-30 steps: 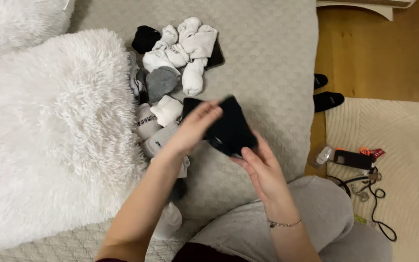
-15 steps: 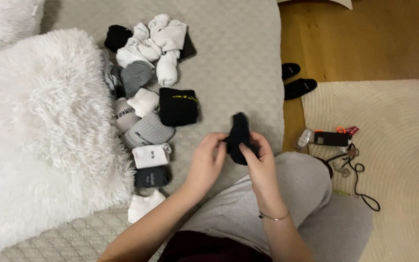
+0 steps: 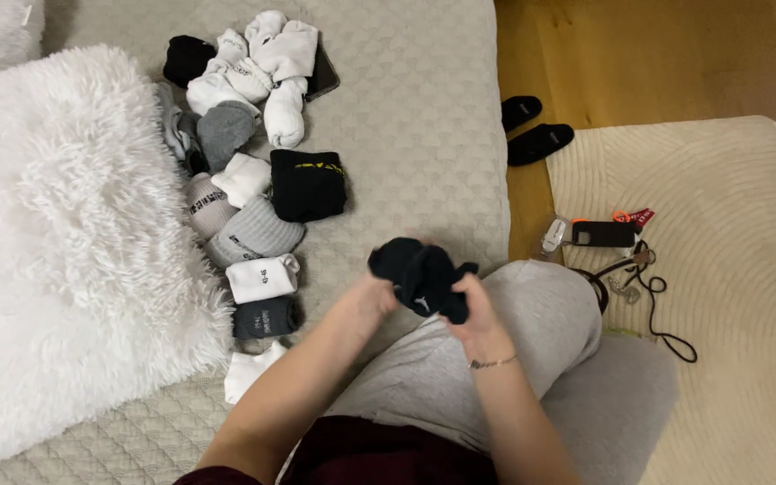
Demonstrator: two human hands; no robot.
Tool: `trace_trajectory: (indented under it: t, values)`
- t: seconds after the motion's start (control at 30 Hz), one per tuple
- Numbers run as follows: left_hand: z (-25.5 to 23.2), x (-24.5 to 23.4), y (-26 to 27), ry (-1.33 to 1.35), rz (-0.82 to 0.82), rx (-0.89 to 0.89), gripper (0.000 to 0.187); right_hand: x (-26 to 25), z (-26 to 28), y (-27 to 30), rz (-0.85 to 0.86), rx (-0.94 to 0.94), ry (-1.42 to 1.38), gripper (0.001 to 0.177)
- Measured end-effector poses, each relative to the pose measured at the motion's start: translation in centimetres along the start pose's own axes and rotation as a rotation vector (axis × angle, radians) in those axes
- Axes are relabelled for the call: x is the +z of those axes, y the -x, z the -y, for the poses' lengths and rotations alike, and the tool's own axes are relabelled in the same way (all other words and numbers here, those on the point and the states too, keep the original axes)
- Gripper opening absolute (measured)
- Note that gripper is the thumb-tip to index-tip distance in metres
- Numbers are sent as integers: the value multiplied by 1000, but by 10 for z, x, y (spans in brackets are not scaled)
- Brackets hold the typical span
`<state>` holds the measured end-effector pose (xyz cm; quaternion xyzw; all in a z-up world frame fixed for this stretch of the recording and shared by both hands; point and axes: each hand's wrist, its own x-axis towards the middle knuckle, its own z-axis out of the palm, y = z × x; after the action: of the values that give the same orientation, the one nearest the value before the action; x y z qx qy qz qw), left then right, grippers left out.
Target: The person sits on a bed and folds multiple pairs of socks one by one. They pick up each sock, turn it inside out, fold it neatly, and place it in a growing stack. The process is repeated for several pairs of socks.
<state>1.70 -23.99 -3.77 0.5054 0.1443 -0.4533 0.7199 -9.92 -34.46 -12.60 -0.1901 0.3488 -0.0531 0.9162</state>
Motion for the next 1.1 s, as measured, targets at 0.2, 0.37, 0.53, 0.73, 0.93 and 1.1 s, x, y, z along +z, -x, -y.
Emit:
trace_trajectory:
  t: [0.2, 0.37, 0.53, 0.73, 0.93, 1.1]
  values:
    - [60, -22, -14, 63, 146, -183, 35, 113, 58, 32, 113, -77, 94, 45]
    - [123, -48, -34, -22, 224, -270, 39, 210, 98, 11, 319, -219, 6, 94]
    - [66, -20, 9, -298, -10, 247, 20, 227, 96, -11, 228, -240, 486, 88]
    - [1, 0, 38, -609, -197, 701, 23, 201, 56, 20, 167, -123, 407, 103]
    - [-22, -7, 16, -1003, -247, 1116, 14, 88, 11, -41, 268, -384, 21, 7]
    - [6, -3, 42, -1071, 53, 1285, 17, 92, 11, -3, -48, -562, 69, 14]
